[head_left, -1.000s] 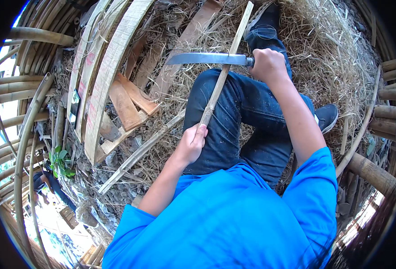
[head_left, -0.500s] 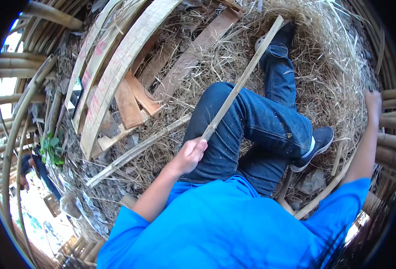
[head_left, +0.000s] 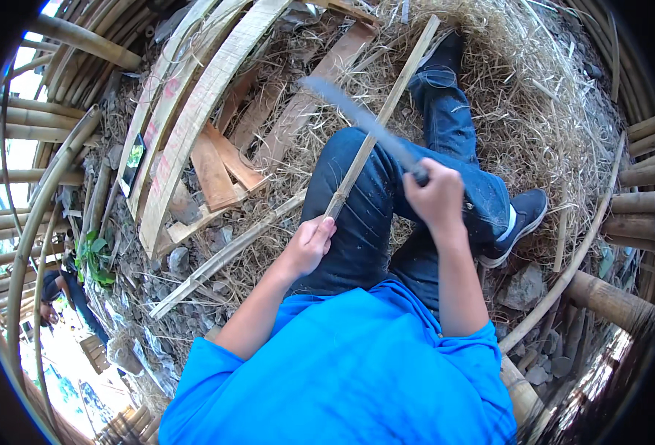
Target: The person shaves a strip of wood with a machete while sitting on a ground covered in straw. They pull the blade along the length of the wood to create thin shavings.
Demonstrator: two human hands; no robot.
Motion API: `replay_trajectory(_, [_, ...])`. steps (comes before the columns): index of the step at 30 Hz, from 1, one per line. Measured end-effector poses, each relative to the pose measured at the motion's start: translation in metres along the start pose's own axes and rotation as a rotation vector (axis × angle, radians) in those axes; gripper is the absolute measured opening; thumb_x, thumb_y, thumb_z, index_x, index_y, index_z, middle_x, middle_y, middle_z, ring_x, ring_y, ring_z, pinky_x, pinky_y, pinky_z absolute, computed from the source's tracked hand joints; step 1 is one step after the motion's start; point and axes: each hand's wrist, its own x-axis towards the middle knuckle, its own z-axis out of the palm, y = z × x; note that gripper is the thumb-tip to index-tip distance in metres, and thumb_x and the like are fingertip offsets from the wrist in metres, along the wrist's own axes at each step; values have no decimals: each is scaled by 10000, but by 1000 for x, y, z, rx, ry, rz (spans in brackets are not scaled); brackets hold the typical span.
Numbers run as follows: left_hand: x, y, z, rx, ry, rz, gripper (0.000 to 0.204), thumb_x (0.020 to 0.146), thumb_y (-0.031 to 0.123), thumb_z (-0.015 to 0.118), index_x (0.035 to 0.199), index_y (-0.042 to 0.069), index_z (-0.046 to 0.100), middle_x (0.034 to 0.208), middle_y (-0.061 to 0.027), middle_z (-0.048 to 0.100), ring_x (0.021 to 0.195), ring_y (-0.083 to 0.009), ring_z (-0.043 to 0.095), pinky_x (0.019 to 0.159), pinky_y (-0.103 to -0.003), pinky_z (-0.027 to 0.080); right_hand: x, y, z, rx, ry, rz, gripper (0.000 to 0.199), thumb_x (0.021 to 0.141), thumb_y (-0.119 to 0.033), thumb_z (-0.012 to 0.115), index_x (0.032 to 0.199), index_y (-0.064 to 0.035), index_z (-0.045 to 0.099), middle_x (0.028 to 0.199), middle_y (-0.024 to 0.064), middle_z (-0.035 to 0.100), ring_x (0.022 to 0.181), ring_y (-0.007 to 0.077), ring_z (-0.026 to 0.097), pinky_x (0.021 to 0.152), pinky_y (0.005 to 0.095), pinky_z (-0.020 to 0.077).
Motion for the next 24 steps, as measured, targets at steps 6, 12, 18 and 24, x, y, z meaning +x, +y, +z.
replay_trajectory(6, [-9,6,29,566,354,161,327,983,285,436,826,2,488,622,-264,547,693,-485,549,567,-533,389,4,-25,5,-205,-197,-173,217,695,-276,697,724,-62,672,681,173,648,670,350,654,636,432,533])
replay_trajectory(12, [-10,7,34,647,390,198,332,989,279,420,832,-7,485,614,-260,521,649,-478,549,554,-513,382,15,-33,-4,-344,-356,-161,267,697,-279,670,719,-13,687,756,197,674,728,345,676,679,414,554])
replay_trajectory(18, [-7,5,37,710,410,175,286,985,255,426,877,-4,484,591,-259,541,625,-477,561,543,-547,392,26,-29,-2,-430,-358,-121,208,655,-206,650,698,-5,685,757,209,673,736,352,679,688,416,558])
replay_trajectory(24, [3,1,36,753,391,216,283,972,253,457,854,-3,486,560,-256,557,565,-454,582,499,-541,441,66,4,-6,-546,-196,45,224,701,-231,664,766,-20,697,801,211,679,795,363,677,745,426,548])
